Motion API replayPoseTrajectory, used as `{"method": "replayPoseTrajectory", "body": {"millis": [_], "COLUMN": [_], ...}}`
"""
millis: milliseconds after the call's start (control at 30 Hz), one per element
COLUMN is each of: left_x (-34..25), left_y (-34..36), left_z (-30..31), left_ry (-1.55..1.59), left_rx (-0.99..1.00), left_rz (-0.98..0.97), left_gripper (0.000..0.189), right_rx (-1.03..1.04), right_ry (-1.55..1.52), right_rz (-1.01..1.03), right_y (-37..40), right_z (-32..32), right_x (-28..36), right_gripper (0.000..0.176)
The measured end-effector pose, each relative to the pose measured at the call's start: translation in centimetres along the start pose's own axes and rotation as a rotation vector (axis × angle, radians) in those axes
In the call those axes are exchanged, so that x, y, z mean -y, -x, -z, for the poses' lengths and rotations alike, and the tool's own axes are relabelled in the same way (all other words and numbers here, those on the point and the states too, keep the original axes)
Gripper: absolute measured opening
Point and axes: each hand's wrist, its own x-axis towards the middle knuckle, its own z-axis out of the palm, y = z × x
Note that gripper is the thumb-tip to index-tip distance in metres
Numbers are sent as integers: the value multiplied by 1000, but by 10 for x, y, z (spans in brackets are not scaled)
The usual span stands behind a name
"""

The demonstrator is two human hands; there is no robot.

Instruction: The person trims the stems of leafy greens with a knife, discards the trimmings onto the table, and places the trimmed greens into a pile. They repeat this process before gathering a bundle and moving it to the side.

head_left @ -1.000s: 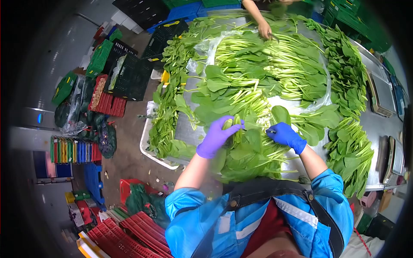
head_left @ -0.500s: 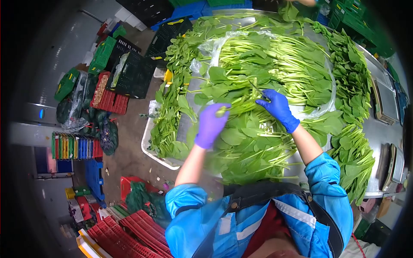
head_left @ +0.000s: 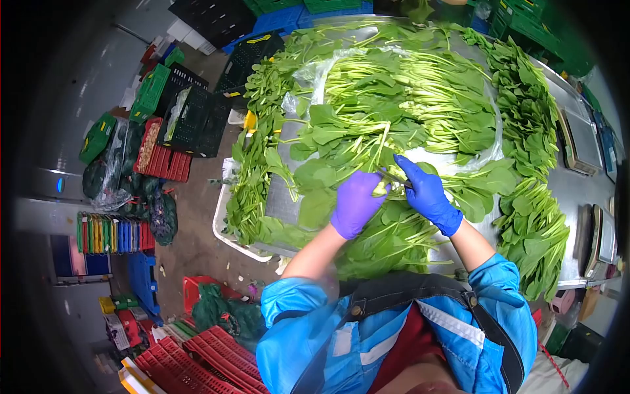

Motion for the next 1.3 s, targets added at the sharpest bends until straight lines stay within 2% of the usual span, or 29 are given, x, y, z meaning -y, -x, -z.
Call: {"method": "replayPoseTrajectory", "body": {"millis": [100, 133, 167, 200, 233, 300, 333, 367, 400, 433, 500, 533, 600, 633, 700, 767, 833, 900, 967, 1033, 1067, 1100, 1167, 1200, 1233, 1300], "left_x": [-9, -7, -5, -1, 6, 30, 34, 37, 38, 41, 47, 45, 48, 51, 57, 58, 55, 37, 19, 12, 13, 14, 15, 13, 11, 2], "left_y": [-1, 0, 0, 2, 3, -3, -2, -4, -5, -4, -3, -4, -4, -1, 6, 8, 11, -1, -5, -6, -4, -1, -3, -5, -6, -7], "left_z": [10, 18, 26, 38, 51, 64, 73, 82, 87, 87, 88, 87, 84, 82, 78, 72, 60, 55, 52, 45, 39, 34, 33, 35, 37, 39], "left_ry": [15, 24, 33, 65, 96, 257, 255, 251, 245, 238, -169, -274, -277, -271, -258, -69, 22, 99, 153, 209, 261, 313, 329, 333, 337, 323], "left_rx": [2, -91, -182, -233, -281, -340, -340, -300, -261, -263, -367, -398, -345, -284, -210, -106, -41, 35, 79, 118, 232, 346, 399, 438, 476, 489], "left_rz": [-23, -35, -48, 25, 96, 188, 191, 266, 338, 338, 244, 219, 280, 347, 370, 325, 332, 38, 52, 60, 34, 9, 35, 106, 178, 198], "left_gripper": [30, 29, 29, 29, 29, 30, 30, 30, 30, 30, 27, 25, 27, 28, 34, 32, 33, 34, 35, 35, 35, 35, 34, 33, 33, 32], "right_rx": [38, 39, 276, 508, 504, 392, 206, 78, -79, -78, -226, -230, 65, 68, 24, -41, -4, 74, 196, 265, 318, 317, 122, 38, 36, 79], "right_ry": [26, 24, 89, 154, 151, -217, -436, -375, -189, -194, 73, 69, -317, -318, -156, -183, -370, -418, -396, -520, -441, -438, -571, -311, -310, 95], "right_rz": [60, 63, -52, -167, -165, -314, -359, -271, -176, -172, -158, -150, -588, -580, -346, -299, -112, -77, -32, -86, -87, -91, 21, 106, 107, 222], "right_y": [-1, -2, -4, -9, -15, -32, -45, -63, -82, -100, -129, -137, -153, -157, -159, -147, -126, -100, -76, -56, -48, -41, -30, -27, -23, -16], "right_z": [-8, -5, 1, 5, 5, -1, -15, -20, -30, -46, -74, -79, -87, -90, -91, -60, -34, -14, 7, 13, 22, 18, 7, 13, 14, 14], "right_x": [-15, -20, -26, -31, -37, -53, -68, -76, -82, -97, -118, -121, -125, -128, -136, -84, -45, -15, 13, 24, 32, 28, 14, 16, 13, 9], "right_gripper": [55, 55, 49, 44, 44, 35, 34, 34, 34, 34, 37, 37, 39, 39, 37, 31, 27, 26, 25, 27, 28, 28, 30, 35, 35, 46]}}
